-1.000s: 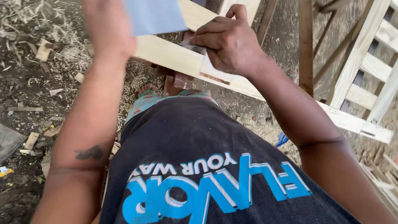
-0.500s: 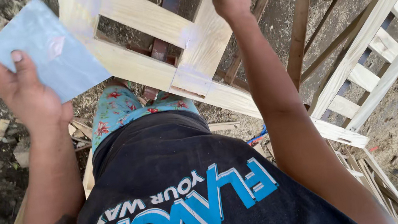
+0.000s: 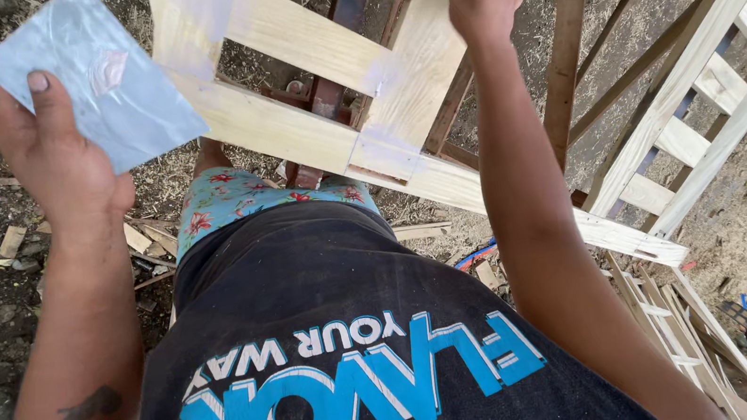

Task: The person sands the surface of a wooden chair frame using a sanding block. They systematically smooth the top rails and side supports of the chair, moving the sanding block back and forth along the wood grain. The person holds a second sanding sheet in their other hand while working.

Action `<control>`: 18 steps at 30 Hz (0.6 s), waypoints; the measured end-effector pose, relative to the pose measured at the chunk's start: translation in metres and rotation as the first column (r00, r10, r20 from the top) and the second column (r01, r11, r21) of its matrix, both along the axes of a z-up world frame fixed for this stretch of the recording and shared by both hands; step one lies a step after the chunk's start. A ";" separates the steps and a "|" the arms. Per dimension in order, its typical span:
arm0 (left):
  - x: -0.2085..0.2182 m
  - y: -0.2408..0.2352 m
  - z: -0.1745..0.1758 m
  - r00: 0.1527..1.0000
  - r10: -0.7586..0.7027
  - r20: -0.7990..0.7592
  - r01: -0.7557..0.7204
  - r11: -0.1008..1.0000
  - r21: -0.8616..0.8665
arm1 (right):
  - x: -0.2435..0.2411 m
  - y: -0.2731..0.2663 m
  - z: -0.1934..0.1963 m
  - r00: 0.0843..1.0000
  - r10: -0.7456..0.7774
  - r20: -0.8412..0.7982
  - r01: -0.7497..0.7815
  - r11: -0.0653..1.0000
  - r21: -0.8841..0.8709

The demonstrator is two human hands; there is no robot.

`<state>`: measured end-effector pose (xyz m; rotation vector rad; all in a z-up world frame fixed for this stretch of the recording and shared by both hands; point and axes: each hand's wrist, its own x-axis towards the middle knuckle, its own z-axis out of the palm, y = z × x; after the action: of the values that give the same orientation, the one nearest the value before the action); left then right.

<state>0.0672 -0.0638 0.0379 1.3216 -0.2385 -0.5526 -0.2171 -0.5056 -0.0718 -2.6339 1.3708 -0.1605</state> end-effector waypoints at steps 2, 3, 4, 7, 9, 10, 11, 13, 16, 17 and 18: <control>0.013 0.003 -0.002 0.998 -0.054 0.022 0.055 0.997 -0.055 | 0.015 -0.007 -0.008 0.991 -0.135 0.024 0.131 0.984 0.122; 0.019 0.006 -0.004 0.998 -0.062 0.017 0.063 0.996 -0.068 | 0.022 -0.006 -0.011 0.979 -0.204 0.029 0.196 0.964 0.182; 0.026 0.006 -0.006 0.997 -0.072 0.014 0.073 0.994 -0.082 | 0.030 -0.003 -0.014 0.981 -0.190 -0.027 0.191 0.959 0.208; 0.043 0.016 -0.015 0.998 -0.047 -0.048 0.043 0.997 -0.069 | 0.041 0.021 -0.014 0.991 -0.041 -0.125 0.062 0.984 0.169; 0.047 0.030 -0.018 0.997 -0.047 -0.067 0.042 0.997 -0.061 | 0.034 0.047 -0.009 0.975 0.186 -0.124 -0.188 0.982 -0.004; 0.050 0.034 -0.020 0.997 -0.047 -0.069 0.043 0.997 -0.065 | 0.030 0.054 -0.004 0.971 0.219 -0.094 -0.220 0.976 0.002; 0.051 0.037 -0.020 0.997 -0.046 -0.068 0.041 0.997 -0.065 | 0.024 0.060 0.003 0.966 0.251 -0.063 -0.251 0.968 0.007; 0.062 0.034 -0.024 0.998 -0.050 -0.041 0.047 0.997 -0.069 | 0.022 0.055 0.015 0.966 0.254 -0.052 -0.253 0.967 0.029; 0.067 0.036 -0.028 0.998 -0.048 -0.027 0.047 0.997 -0.057 | 0.022 0.036 0.026 0.969 0.231 -0.087 -0.228 0.973 0.045; 0.068 0.038 -0.030 0.998 -0.047 -0.037 0.044 0.996 -0.073 | 0.024 0.028 0.026 0.964 0.257 -0.066 -0.259 0.966 -0.019; 0.065 0.042 -0.031 0.998 -0.043 -0.047 0.039 0.997 -0.071 | 0.024 0.023 0.024 0.958 0.281 -0.049 -0.284 0.956 -0.077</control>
<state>0.1324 -0.0221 0.0068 1.2362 -0.2436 -0.6053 -0.1932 -0.4823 -0.0477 -2.8793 1.0001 -0.1333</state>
